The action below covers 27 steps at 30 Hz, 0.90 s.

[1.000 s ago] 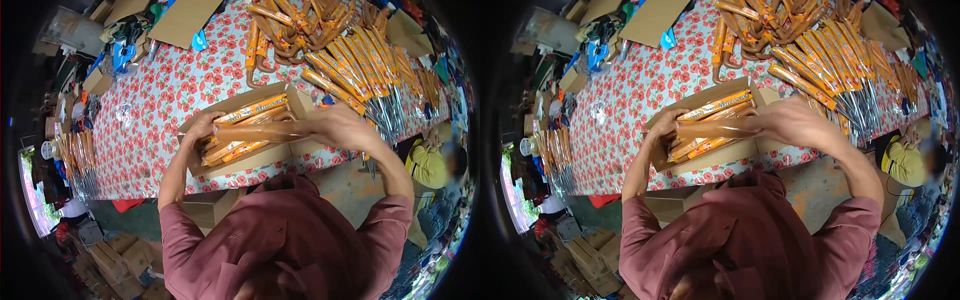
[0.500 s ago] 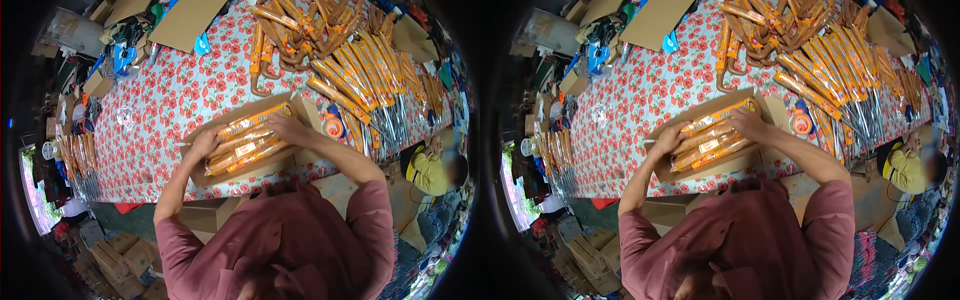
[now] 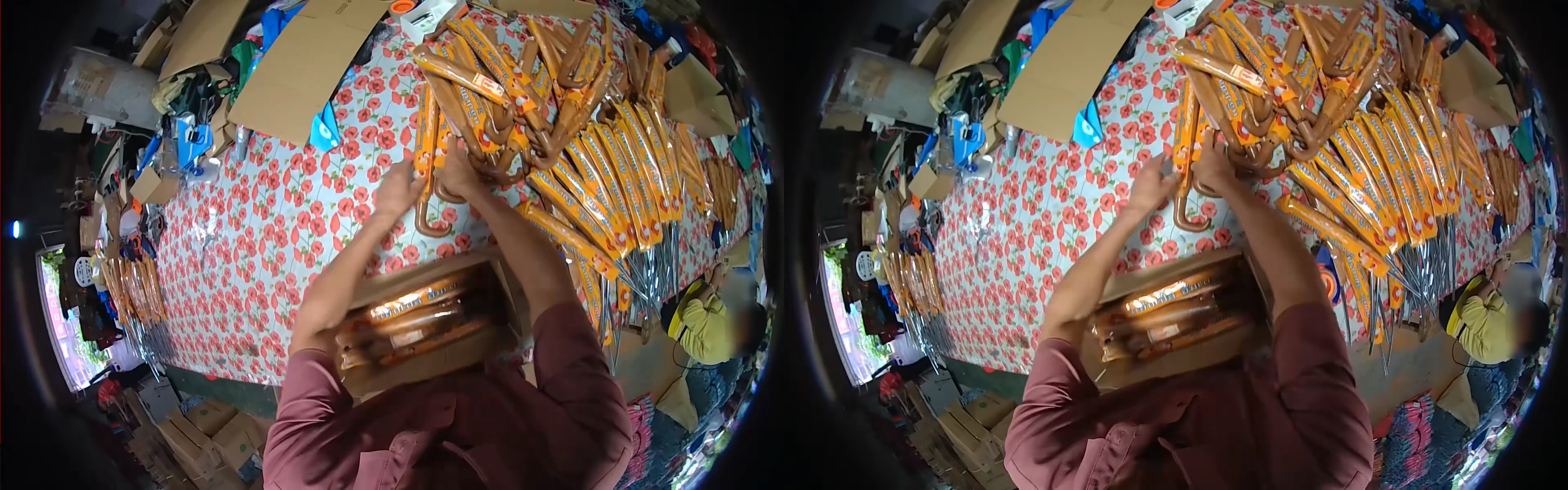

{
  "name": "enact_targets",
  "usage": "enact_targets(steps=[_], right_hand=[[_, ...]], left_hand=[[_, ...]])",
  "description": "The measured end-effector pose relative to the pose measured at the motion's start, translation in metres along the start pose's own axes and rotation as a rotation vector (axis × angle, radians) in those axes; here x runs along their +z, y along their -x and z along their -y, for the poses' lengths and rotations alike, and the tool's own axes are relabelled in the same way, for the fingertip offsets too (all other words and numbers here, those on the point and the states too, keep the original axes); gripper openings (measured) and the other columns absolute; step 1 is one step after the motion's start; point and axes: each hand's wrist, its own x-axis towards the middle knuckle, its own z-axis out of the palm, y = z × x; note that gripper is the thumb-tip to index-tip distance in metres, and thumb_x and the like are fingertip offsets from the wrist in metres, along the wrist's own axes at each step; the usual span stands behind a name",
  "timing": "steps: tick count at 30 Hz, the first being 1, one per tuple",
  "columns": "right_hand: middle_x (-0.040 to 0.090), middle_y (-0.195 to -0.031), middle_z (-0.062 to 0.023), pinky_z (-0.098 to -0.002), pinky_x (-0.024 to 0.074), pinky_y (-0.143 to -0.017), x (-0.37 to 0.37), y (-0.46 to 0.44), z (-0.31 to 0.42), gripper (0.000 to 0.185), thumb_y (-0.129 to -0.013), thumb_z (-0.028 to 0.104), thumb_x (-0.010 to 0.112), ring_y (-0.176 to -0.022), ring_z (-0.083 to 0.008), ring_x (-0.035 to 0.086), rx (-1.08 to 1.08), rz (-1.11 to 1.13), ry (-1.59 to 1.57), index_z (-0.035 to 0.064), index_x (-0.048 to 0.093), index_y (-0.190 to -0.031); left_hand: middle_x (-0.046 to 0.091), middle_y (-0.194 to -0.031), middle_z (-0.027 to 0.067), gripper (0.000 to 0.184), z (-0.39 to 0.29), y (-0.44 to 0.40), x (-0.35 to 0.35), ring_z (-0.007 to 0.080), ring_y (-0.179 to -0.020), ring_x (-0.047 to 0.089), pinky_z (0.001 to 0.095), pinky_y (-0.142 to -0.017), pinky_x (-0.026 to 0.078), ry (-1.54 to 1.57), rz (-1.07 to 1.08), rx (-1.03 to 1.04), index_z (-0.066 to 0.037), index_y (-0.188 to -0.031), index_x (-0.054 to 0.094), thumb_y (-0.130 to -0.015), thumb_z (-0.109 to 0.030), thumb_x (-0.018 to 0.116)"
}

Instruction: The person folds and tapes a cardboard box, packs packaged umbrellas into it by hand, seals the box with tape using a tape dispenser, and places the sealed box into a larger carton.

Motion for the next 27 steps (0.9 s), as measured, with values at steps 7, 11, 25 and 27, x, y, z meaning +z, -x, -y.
enact_targets(steps=[7, 11, 25, 27], right_hand=[[0.032, -0.143, -0.0390, -0.0564, 0.0550, -0.086, 0.036, -0.033, -0.018, 0.095, -0.081, 0.013, 0.069, -0.109, -0.0545, 0.061, 0.079, -0.136, -0.030, 0.0116, 0.011, -0.157], [0.064, -0.091, -0.0168, -0.0461, 0.0538, -0.064, -0.060, 0.029, 0.024, 0.087, -0.086, 0.012, 0.064, -0.071, -0.0282, 0.066, 0.217, 0.191, -0.633, 0.0051, 0.015, -0.157], [0.055, -0.143, -0.0132, -0.0335, 0.0428, -0.107, -0.293, 0.297, 0.046, 0.073, -0.072, -0.009, 0.050, -0.130, -0.0215, 0.054, -0.438, 0.103, -0.406, 0.0042, 0.050, -0.144], [0.059, -0.141, -0.0127, -0.0359, 0.0393, -0.112, -0.313, 0.321, 0.066, 0.064, -0.075, -0.008, 0.055, -0.132, -0.0244, 0.054, -0.451, 0.312, -0.180, 0.0040, 0.057, -0.138]], left_hand=[[0.065, -0.116, 0.0244, 0.074, 0.010, -0.043, 0.045, 0.0437, -0.096, 0.067, 0.0523, -0.081, 0.054, -0.088, -0.023, -0.130, -0.010, -0.146, 0.035, -0.081, -0.019, 0.068], [0.065, -0.123, 0.0221, 0.068, 0.039, -0.015, -0.041, 0.0349, -0.102, 0.069, 0.0430, -0.083, 0.055, 0.071, 0.005, -0.101, -0.007, -0.144, 0.045, -0.081, -0.015, 0.068], [0.058, -0.139, 0.0070, 0.060, -0.027, 0.322, -0.131, 0.0209, -0.128, 0.053, 0.0347, -0.111, 0.042, 0.343, 0.633, -0.079, -0.012, -0.145, 0.051, -0.090, -0.011, 0.074], [0.059, -0.138, 0.0095, 0.059, 0.013, 0.325, -0.086, 0.0223, -0.129, 0.053, 0.0349, -0.109, 0.043, 0.348, 0.680, -0.034, -0.013, -0.146, 0.050, -0.092, -0.015, 0.073]])
